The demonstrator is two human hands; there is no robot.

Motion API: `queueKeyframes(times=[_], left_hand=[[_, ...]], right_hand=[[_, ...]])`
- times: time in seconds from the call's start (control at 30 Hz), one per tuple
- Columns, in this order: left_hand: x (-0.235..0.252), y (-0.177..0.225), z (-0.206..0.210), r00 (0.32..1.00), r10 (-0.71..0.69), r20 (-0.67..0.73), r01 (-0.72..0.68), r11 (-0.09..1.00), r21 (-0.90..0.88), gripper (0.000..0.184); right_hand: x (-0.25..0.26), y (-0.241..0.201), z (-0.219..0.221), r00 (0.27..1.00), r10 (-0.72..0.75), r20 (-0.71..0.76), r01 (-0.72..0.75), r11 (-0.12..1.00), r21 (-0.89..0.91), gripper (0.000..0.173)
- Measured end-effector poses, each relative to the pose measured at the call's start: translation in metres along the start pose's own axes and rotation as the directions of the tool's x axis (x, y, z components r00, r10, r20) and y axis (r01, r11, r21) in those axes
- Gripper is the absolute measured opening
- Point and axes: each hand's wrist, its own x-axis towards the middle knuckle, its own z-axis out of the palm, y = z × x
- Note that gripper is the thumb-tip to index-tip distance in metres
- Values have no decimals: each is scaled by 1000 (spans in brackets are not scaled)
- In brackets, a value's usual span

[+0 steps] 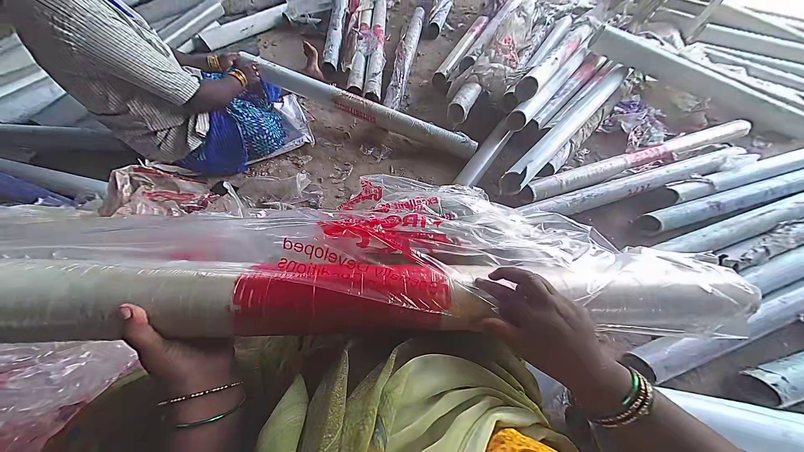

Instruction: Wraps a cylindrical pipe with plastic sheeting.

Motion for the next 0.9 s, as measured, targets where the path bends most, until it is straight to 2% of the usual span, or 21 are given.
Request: queueKeyframes(times=[0.1,0.17,0.33,0.43,0.53,0.63,0.7,0.77,0.8,0.9], left_hand=[[-8,2,5,999,-40,-10,40,999,0,48],[-10,2,6,998,-62,-13,62,998,3,47],[-9,0,2,998,-56,-36,55,998,-9,46],[-7,2,0,998,-28,-50,26,999,-41,43],[-2,6,-1,999,31,-35,-35,992,-118,47],[-4,2,1,999,51,6,-50,989,-137,52],[-10,-1,8,999,-14,-46,9,995,-96,48],[-12,-4,12,993,-77,-94,69,994,-84,41],[-12,-5,12,991,-94,-99,85,992,-88,39],[-8,-6,8,990,-103,-99,94,992,-88,41]], right_hand=[[3,-1,-1,996,-73,-54,72,997,-23,27],[7,1,-4,992,-110,-61,107,993,-48,20],[31,9,-17,982,-139,-125,116,977,-177,35],[49,12,-36,988,-107,-109,89,983,-159,37],[68,14,-59,999,54,7,-54,998,-27,32],[85,25,-67,960,234,153,-247,966,75,24],[92,36,-54,955,211,210,-229,971,65,27],[97,39,-46,927,180,330,-213,975,67,27],[98,40,-46,918,167,359,-206,976,73,31],[100,47,-56,936,167,309,-218,966,138,57]])
